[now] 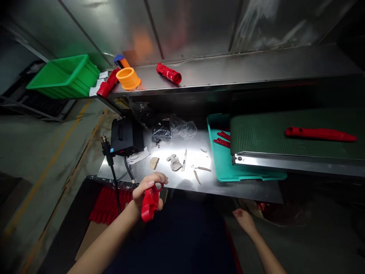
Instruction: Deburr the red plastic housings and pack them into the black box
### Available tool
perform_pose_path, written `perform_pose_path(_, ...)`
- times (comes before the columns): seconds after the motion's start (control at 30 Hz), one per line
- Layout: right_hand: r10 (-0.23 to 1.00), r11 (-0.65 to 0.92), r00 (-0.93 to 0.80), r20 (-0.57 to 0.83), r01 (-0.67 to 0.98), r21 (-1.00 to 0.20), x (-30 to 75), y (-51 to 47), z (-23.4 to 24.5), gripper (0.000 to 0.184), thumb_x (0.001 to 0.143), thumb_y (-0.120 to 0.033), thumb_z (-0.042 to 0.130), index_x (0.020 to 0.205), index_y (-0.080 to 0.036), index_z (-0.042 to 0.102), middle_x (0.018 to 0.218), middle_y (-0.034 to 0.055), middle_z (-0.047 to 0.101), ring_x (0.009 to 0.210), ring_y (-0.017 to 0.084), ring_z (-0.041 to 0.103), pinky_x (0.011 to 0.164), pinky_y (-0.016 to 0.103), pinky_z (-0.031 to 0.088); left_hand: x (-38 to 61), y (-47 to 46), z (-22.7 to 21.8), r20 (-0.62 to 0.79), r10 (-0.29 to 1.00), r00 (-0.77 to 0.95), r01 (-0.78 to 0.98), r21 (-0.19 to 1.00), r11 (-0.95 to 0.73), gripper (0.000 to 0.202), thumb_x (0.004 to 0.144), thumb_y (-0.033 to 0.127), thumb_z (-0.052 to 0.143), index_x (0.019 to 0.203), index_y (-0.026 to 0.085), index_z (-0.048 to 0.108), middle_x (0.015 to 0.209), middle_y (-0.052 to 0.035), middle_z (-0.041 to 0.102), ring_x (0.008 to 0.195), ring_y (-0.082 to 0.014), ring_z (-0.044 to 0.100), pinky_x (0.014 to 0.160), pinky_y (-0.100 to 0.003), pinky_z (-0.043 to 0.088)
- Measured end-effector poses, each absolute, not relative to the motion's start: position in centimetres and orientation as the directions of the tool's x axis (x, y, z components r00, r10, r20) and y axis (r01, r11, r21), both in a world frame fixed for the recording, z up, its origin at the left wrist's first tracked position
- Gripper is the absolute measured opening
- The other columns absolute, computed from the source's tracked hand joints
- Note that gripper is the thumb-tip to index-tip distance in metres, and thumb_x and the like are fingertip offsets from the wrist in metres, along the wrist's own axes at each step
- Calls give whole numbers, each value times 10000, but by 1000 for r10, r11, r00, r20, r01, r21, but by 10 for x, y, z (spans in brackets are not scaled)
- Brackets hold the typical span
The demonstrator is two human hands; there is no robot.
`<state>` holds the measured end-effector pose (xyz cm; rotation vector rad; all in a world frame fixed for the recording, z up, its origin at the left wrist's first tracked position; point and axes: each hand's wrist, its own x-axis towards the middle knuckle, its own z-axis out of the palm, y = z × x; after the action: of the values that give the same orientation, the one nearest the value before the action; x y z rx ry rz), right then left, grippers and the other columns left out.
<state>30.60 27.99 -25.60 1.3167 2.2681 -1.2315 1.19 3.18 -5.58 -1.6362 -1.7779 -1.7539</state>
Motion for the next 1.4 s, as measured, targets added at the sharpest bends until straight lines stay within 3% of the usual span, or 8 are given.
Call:
perform_pose_path(0.17,243,295,-790,-563,613,-733,229,273,-228,227,981,-354,677,1046,-137,673,953,19,693,774,145,677,699,304,600,75,57,-40,629,540,-559,630,745,-217,472,924,337,719,1330,218,509,983,-76,635,774,-193,682,630,-325,601)
perform_pose_path(0.43,473,356,-783,-404,589,-726,29,276,-208,372,999,-363,639,1326,-191,590,1362,109,597,1149,258,638,961,480,567,114,54,-29,509,507,-695,479,855,-202,478,880,377,771,1245,235,496,843,-8,566,625,-146,611,537,-277,547)
perform_pose_path(0.77,520,263,-672,-527,713,-650,-24,283,-174,340,989,-356,656,1268,-165,616,1272,100,636,1069,234,663,900,437,590,39,5,-35,494,488,-720,436,869,-236,466,889,376,767,1240,250,488,814,3,577,603,-137,614,552,-268,537)
perform_pose_path(0.9,389,127,-754,-529,613,-780,-20,245,-115,278,996,-389,635,1136,-151,600,928,28,684,710,150,675,659,319,605,5,-15,-38,513,506,-694,432,858,-277,488,898,450,739,1250,252,465,771,23,557,560,-126,592,528,-244,501)
perform_pose_path(1.03,220,-51,-872,-437,437,-898,5,207,-14,388,951,-592,617,1054,-230,523,567,-78,577,418,150,592,441,277,532,-16,-21,-37,526,570,-631,409,850,-332,521,882,483,747,1250,254,457,731,40,540,530,-116,561,518,-231,464)
perform_pose_path(1.17,-94,-352,-959,-268,284,-892,29,180,62,263,982,-457,648,1089,-222,598,573,-53,604,407,115,586,390,200,475,-23,-14,-37,571,632,-524,407,820,-403,467,908,473,706,1237,259,453,717,21,570,545,-155,578,515,-261,461)
perform_pose_path(1.3,-243,-302,-917,-317,383,-873,40,181,83,248,999,-406,628,1129,-196,635,669,-13,623,505,114,626,463,204,526,-16,-3,-40,539,685,-490,331,842,-426,329,886,404,716,1075,273,480,655,44,529,484,-164,530,465,-278,413)
perform_pose_path(1.4,-287,-190,-928,-237,298,-936,42,193,86,165,998,-278,617,1139,-196,644,873,35,666,575,95,636,508,197,538,-9,5,-41,530,693,-489,358,846,-395,198,905,344,658,954,264,484,623,46,499,459,-162,510,449,-284,397)
